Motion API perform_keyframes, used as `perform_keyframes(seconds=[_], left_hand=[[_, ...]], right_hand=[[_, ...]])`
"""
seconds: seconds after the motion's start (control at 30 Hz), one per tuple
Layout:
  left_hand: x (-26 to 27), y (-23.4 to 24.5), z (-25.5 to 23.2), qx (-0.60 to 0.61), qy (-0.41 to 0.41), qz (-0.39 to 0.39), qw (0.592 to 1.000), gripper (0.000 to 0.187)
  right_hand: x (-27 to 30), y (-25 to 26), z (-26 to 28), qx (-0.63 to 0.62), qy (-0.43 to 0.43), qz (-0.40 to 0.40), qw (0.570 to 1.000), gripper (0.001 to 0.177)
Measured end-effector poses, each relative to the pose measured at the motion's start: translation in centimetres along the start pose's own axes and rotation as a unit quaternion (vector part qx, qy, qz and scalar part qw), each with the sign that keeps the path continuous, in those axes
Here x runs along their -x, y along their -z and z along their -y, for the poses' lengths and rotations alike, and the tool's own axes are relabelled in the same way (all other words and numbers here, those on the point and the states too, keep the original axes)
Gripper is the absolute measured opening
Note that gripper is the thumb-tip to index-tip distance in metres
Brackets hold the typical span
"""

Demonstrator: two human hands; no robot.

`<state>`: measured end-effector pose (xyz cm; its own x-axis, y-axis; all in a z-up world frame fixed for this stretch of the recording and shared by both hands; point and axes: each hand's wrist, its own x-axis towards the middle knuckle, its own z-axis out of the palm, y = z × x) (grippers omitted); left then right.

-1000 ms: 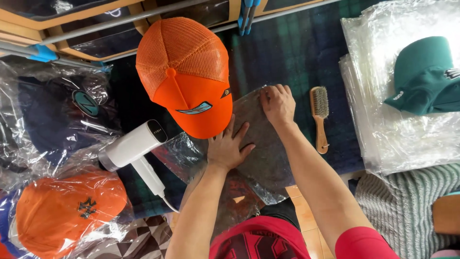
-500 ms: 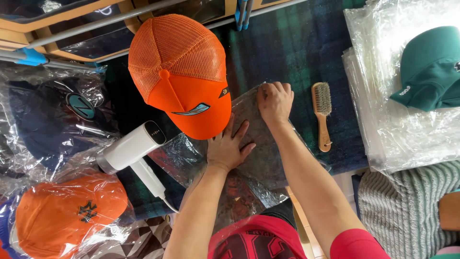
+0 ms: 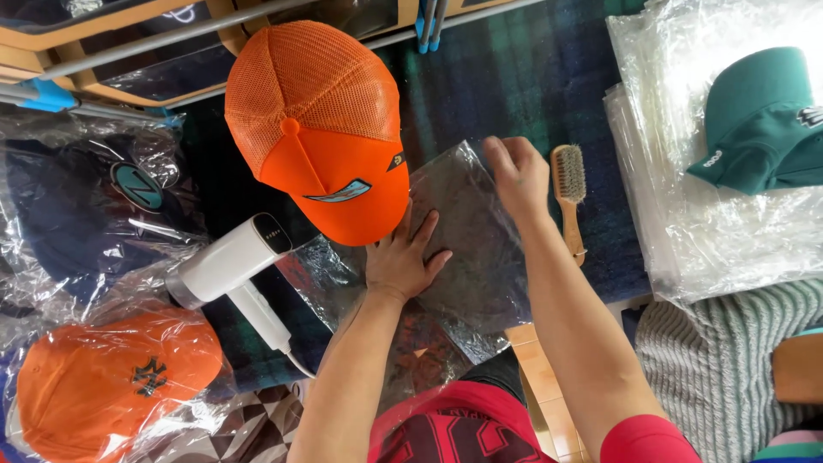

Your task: The person steams and brushes several hats before placing each hat inside a plastic bag.

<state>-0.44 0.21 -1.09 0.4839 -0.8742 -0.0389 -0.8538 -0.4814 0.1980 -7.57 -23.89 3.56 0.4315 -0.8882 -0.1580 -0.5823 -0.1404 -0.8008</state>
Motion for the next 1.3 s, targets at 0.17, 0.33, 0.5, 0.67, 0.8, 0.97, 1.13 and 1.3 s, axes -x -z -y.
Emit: perform_keyframes(seconds=[0.17, 0.33, 0.5, 0.67, 0.8, 0.97, 1.13, 1.3], left_hand=[[0.1, -0.3, 0.1, 0.019, -0.01, -0.021, 1.0, 0.071], [0.1, -0.3, 0.1, 0.007, 0.0, 0.032, 0.999, 0.073], [0.3, 0.5, -0.2, 0.002, 0.012, 0.079, 0.997, 0.073], [0.2, 0.5, -0.1, -0.01, 0.008, 0.076, 0.997, 0.074], [-0.1, 1.5, -0.3, -0.006, 0.013, 0.114, 0.993, 0.075], [0.0, 1.2, -0.3, 0.0, 0.009, 0.114, 0.993, 0.077], [0.0, 1.2, -0.2, 0.003, 0.012, 0.107, 0.994, 0.077], [0.3, 0.9, -0.3, -0.01, 0.006, 0.094, 0.996, 0.079]], right_hand=[[1.2, -3.3, -3.8, 0.242, 0.352, -0.077, 0.901, 0.032], [-0.5, -3.5, -5.8, 0.266, 0.406, -0.088, 0.87, 0.017], [-2.6, 0.2, -5.3, 0.182, 0.057, 0.049, 0.981, 0.027], [-2.4, 3.7, -3.2, 0.046, -0.042, 0.105, 0.993, 0.037], [0.9, 4.9, -3.8, 0.073, 0.022, 0.063, 0.995, 0.048], [5.5, 2.1, -4.4, 0.252, 0.31, -0.007, 0.917, 0.029], [2.2, 3.0, -7.4, 0.177, 0.14, 0.038, 0.973, 0.022], [2.8, 7.5, -3.0, 0.053, -0.019, 0.131, 0.99, 0.033]])
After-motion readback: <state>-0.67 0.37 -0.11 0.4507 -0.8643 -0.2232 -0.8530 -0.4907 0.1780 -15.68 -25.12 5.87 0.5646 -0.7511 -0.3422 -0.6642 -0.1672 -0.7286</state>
